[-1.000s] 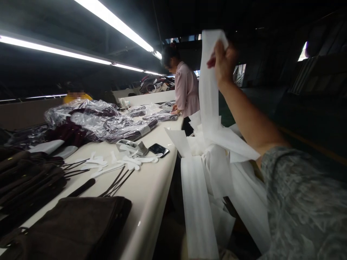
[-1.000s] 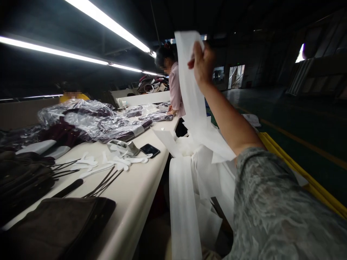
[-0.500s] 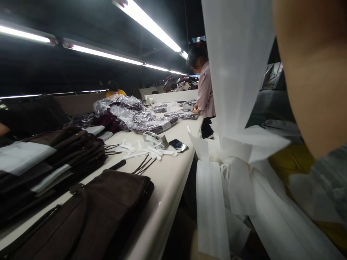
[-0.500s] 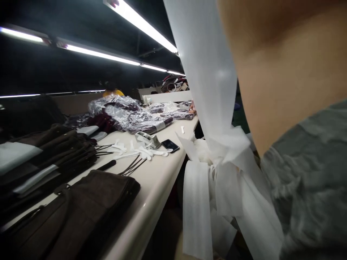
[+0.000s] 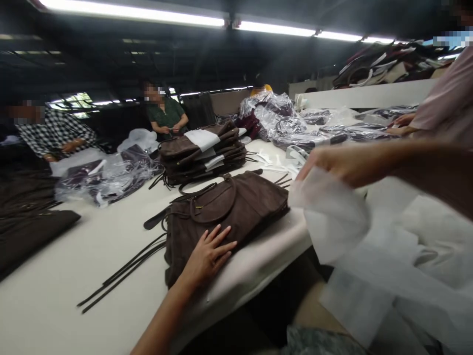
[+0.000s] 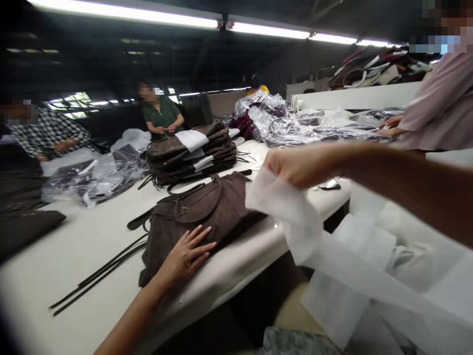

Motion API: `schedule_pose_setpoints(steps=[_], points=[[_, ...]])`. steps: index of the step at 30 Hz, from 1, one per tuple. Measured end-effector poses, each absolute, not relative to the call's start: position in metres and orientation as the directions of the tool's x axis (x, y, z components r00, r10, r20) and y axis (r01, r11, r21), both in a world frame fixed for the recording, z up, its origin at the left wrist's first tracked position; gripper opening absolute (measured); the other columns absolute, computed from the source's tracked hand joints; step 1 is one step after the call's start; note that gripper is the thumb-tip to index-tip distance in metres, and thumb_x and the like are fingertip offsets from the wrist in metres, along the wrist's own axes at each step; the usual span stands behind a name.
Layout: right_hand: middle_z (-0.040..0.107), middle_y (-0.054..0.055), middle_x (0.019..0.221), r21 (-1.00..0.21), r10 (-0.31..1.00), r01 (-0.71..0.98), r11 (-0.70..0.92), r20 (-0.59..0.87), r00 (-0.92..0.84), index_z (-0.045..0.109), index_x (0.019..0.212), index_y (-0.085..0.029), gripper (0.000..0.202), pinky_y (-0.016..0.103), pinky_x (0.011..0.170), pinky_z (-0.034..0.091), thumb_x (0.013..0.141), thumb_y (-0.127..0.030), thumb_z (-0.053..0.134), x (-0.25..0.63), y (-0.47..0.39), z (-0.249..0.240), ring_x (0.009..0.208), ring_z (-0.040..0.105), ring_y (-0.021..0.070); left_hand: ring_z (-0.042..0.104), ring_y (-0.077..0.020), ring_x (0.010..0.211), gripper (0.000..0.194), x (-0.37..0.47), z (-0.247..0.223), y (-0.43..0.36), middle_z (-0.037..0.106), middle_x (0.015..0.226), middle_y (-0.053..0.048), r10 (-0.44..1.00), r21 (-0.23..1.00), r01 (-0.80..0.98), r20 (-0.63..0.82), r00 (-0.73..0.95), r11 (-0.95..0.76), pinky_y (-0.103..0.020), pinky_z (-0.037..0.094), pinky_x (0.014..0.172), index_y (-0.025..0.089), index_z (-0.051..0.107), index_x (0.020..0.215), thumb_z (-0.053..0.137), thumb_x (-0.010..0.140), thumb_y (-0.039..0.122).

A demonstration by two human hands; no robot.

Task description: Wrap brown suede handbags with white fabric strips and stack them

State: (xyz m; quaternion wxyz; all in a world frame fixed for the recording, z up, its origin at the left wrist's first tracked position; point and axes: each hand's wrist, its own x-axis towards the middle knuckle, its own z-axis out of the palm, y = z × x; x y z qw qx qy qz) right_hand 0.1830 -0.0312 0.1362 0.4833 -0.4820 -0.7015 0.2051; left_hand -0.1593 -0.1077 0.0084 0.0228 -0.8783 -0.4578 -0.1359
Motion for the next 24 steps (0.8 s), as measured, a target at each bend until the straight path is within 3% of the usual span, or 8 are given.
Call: schedule_pose_setpoints(steps=[1,3,5,9,13,16,20,24], points=[[0.062,0.001,0.074,-0.777,0.913,0.481,0.405,0.313,-0.262,0.066,0.086,-0.010,0.025,0.021,0.055,0.048,0.088,-0.035,0.064,0.179,-0.035,0.132,0.060,0.058,0.0098,0.030,-0.0279,0.142,0.037,-0.158,0.007,-0.109,0.041,0.150,-0.002,0.786,0.081,0.802,0.277,0.552,-0.592,-0.059,0.031,0.112,0.040,0.055,0.131,0.050,0.095,0.030],[0.055,-0.003,0.057,-0.819,0.820,0.510,0.264,-0.088,-0.566,0.065,0.069,-0.011,0.022,0.018,0.045,0.037,0.078,-0.030,0.070,0.170,-0.038,0.117,0.048,0.050,0.0078,0.034,-0.0258,0.141,0.036,-0.157,0.005,-0.113,0.046,0.147,-0.003,0.766,0.075,0.789,0.308,0.564,-0.610,-0.056,0.032,0.113,0.037,0.057,0.130,0.049,0.096,0.027],[0.056,-0.003,0.055,-0.851,0.694,0.509,0.127,-0.290,-0.659,0.065,0.069,-0.013,0.012,0.019,0.046,0.037,0.074,-0.024,0.068,0.158,-0.034,0.093,0.049,0.050,0.0090,0.040,-0.0247,0.137,0.035,-0.154,0.005,-0.117,0.050,0.144,-0.004,0.767,0.075,0.796,0.337,0.546,-0.600,-0.053,0.035,0.113,0.034,0.059,0.128,0.048,0.096,0.026],[0.059,0.001,0.058,-0.808,0.812,0.568,0.156,-0.223,-0.540,0.064,0.064,-0.014,0.008,0.024,0.052,0.038,0.069,-0.020,0.065,0.135,-0.028,0.043,0.056,0.054,0.0141,0.048,-0.0280,0.130,0.032,-0.138,0.012,-0.126,0.055,0.137,-0.009,0.807,0.115,0.842,0.378,0.453,-0.527,-0.055,0.037,0.111,0.027,0.063,0.121,0.056,0.092,0.037],[0.063,0.003,0.066,-0.614,0.907,0.698,0.368,0.070,-0.416,0.065,0.068,-0.017,0.013,0.026,0.057,0.035,0.073,-0.029,0.067,0.111,-0.039,0.026,0.066,0.058,0.0178,0.055,-0.0284,0.117,0.042,-0.104,0.026,-0.130,0.060,0.119,-0.012,0.887,0.252,0.896,0.386,0.254,-0.366,-0.053,0.042,0.105,0.019,0.060,0.109,0.062,0.085,0.053],[0.062,0.001,0.068,-0.678,0.874,0.588,0.441,0.174,-0.454,0.061,0.071,-0.018,0.017,0.025,0.059,0.035,0.079,-0.032,0.064,0.095,-0.052,0.023,0.064,0.054,0.0143,0.059,-0.0236,0.098,0.027,-0.082,0.030,-0.126,0.059,0.102,-0.008,0.911,0.332,0.921,0.409,0.053,-0.203,-0.043,0.048,0.093,0.019,0.057,0.098,0.052,0.092,0.045],[0.059,-0.001,0.067,-0.777,0.869,0.479,0.408,0.169,-0.466,0.058,0.074,-0.017,0.023,0.024,0.058,0.034,0.080,-0.038,0.065,0.093,-0.057,0.021,0.062,0.051,0.0131,0.056,-0.0169,0.079,0.019,-0.079,0.029,-0.119,0.057,0.086,-0.003,0.919,0.477,0.875,0.376,-0.117,-0.084,-0.029,0.043,0.076,0.020,0.052,0.079,0.044,0.094,0.029],[0.065,0.002,0.075,-0.896,0.792,0.381,0.230,-0.055,-0.608,0.065,0.080,-0.015,0.031,0.023,0.058,0.038,0.067,-0.040,0.077,0.110,-0.058,0.023,0.070,0.058,0.0175,0.049,-0.0117,0.063,0.029,-0.100,0.035,-0.108,0.052,0.065,0.004,0.933,0.642,0.766,0.259,-0.251,0.028,-0.022,0.035,0.062,0.020,0.050,0.072,0.044,0.094,0.038]])
